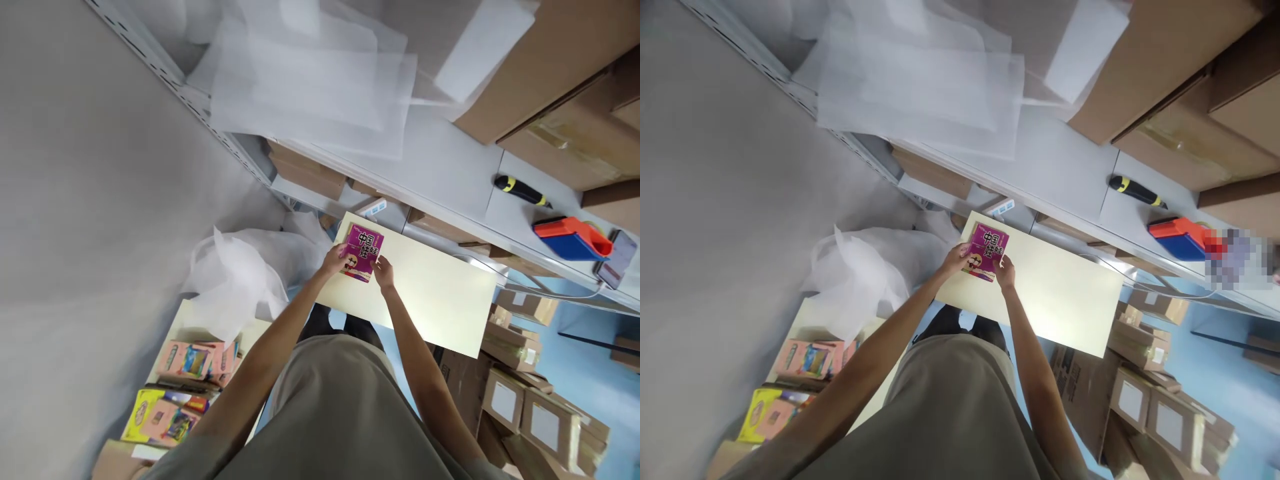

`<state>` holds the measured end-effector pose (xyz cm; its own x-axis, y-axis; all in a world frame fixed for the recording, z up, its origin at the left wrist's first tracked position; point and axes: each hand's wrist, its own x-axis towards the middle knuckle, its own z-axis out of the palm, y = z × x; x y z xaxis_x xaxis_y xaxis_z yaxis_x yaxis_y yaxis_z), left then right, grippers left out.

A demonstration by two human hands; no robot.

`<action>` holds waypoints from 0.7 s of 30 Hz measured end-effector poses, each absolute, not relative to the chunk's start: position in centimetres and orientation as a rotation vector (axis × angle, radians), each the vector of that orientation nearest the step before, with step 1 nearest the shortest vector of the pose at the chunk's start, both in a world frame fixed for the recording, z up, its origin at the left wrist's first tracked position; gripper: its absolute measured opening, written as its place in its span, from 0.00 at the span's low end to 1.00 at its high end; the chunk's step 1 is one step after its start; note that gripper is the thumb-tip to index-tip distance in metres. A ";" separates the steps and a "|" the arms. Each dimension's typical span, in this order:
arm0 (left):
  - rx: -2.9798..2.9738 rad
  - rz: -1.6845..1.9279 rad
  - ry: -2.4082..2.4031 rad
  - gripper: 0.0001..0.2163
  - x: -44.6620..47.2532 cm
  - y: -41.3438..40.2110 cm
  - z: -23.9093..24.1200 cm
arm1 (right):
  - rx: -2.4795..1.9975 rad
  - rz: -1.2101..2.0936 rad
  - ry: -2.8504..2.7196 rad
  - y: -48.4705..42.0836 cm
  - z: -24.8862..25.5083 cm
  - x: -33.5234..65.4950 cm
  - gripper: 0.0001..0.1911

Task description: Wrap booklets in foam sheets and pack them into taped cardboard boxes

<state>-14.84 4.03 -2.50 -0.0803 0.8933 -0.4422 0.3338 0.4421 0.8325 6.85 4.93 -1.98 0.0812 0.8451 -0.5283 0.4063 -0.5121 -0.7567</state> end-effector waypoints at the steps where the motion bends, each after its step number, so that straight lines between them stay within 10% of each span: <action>1: 1.086 0.676 1.644 0.18 -15.3 4.0 -1.8 | -1.954 1.384 -1.232 4.9 -1.2 6.6 0.34; 15: 1.715 1.382 1.706 0.15 -25.0 12.7 19.4 | -1.273 0.928 -1.620 15.4 19.7 -2.5 0.29; 21: 2.020 0.963 1.886 0.11 -27.0 17.5 21.4 | -1.327 0.866 -1.794 20.8 22.0 -6.9 0.26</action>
<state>-26.99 17.55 21.41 -0.0355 0.9496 0.3116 0.8092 -0.1557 0.5665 -6.86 20.82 21.96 -0.2006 0.9661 0.1623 0.4738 0.2407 -0.8471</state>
